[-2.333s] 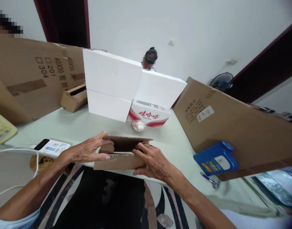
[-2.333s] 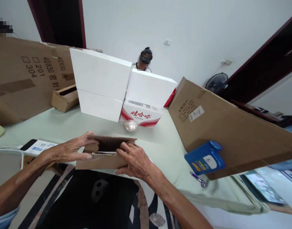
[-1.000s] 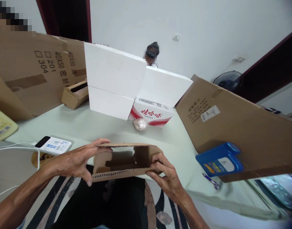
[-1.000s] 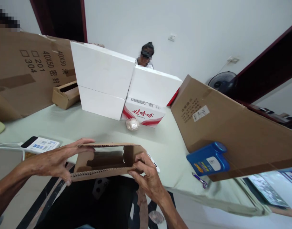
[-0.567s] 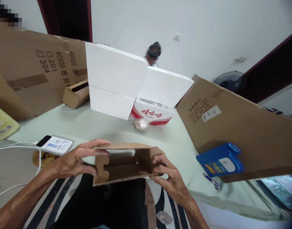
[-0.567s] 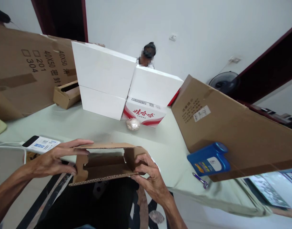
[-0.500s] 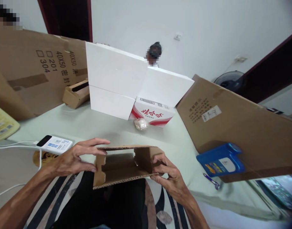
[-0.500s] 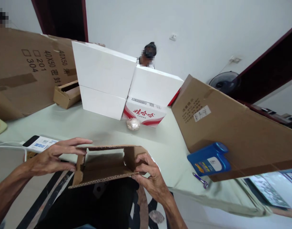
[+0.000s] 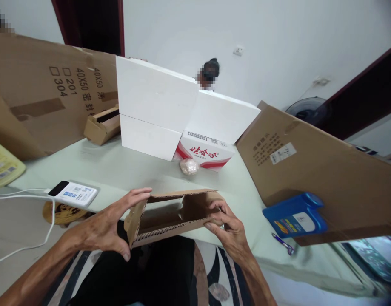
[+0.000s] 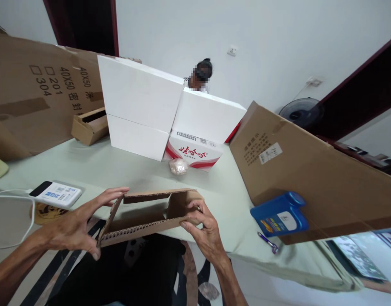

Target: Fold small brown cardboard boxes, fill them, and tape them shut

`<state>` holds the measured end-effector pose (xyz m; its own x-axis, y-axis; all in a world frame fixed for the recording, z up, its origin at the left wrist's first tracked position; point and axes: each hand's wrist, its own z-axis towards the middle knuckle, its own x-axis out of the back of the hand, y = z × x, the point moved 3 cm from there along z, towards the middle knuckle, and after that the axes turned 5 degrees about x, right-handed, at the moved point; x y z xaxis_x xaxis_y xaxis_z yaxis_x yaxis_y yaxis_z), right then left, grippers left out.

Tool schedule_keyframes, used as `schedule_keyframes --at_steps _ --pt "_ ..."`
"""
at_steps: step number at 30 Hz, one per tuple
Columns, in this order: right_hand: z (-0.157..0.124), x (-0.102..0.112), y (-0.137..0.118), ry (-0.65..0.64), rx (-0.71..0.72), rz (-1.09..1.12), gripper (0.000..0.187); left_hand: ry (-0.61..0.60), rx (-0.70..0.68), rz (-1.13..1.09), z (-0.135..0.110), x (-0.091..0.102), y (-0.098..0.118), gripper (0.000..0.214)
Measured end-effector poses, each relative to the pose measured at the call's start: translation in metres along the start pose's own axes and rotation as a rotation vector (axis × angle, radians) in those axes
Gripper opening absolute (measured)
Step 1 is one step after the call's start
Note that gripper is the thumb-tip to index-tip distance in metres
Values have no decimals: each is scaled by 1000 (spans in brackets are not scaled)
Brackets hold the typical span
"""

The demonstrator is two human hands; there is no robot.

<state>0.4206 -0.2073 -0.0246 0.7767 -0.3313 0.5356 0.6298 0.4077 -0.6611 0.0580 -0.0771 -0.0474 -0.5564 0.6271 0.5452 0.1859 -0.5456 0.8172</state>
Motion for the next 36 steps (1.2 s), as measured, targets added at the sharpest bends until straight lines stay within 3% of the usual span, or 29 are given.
schedule_keyframes --at_steps 2,5,6,10,12,15,20,25,29,31,33,36 --pt "-1 -2 -1 8 8 -20 19 23 51 61 0 -6 -1 146" --pt "-4 -7 -1 73 18 -73 15 66 64 109 1 -11 -6 134" --pt "-6 -9 0 114 22 -85 24 77 59 98 1 -11 -10 130" --pt "-12 -19 16 285 -4 -5 111 124 155 -54 -1 -12 -40 107" --pt "-13 -24 32 308 -62 50 123 143 264 -158 1 -11 -53 89" --pt "-11 -29 61 264 -181 99 113 141 375 -329 12 -9 -56 83" --pt "-4 -29 94 85 -411 267 80 262 360 -402 37 5 -43 75" --pt "-10 -25 86 -108 -536 527 55 406 348 -471 52 15 -42 77" --pt "-24 -18 71 -220 -531 544 46 490 344 -482 69 14 -43 75" --pt "-30 -2 70 -133 -529 446 51 561 316 -434 78 12 -47 73" --pt "-37 26 73 68 -533 247 59 604 281 -346 83 8 -56 69" --pt "-49 81 80 376 -535 -19 64 569 288 -165 81 -5 -79 59"
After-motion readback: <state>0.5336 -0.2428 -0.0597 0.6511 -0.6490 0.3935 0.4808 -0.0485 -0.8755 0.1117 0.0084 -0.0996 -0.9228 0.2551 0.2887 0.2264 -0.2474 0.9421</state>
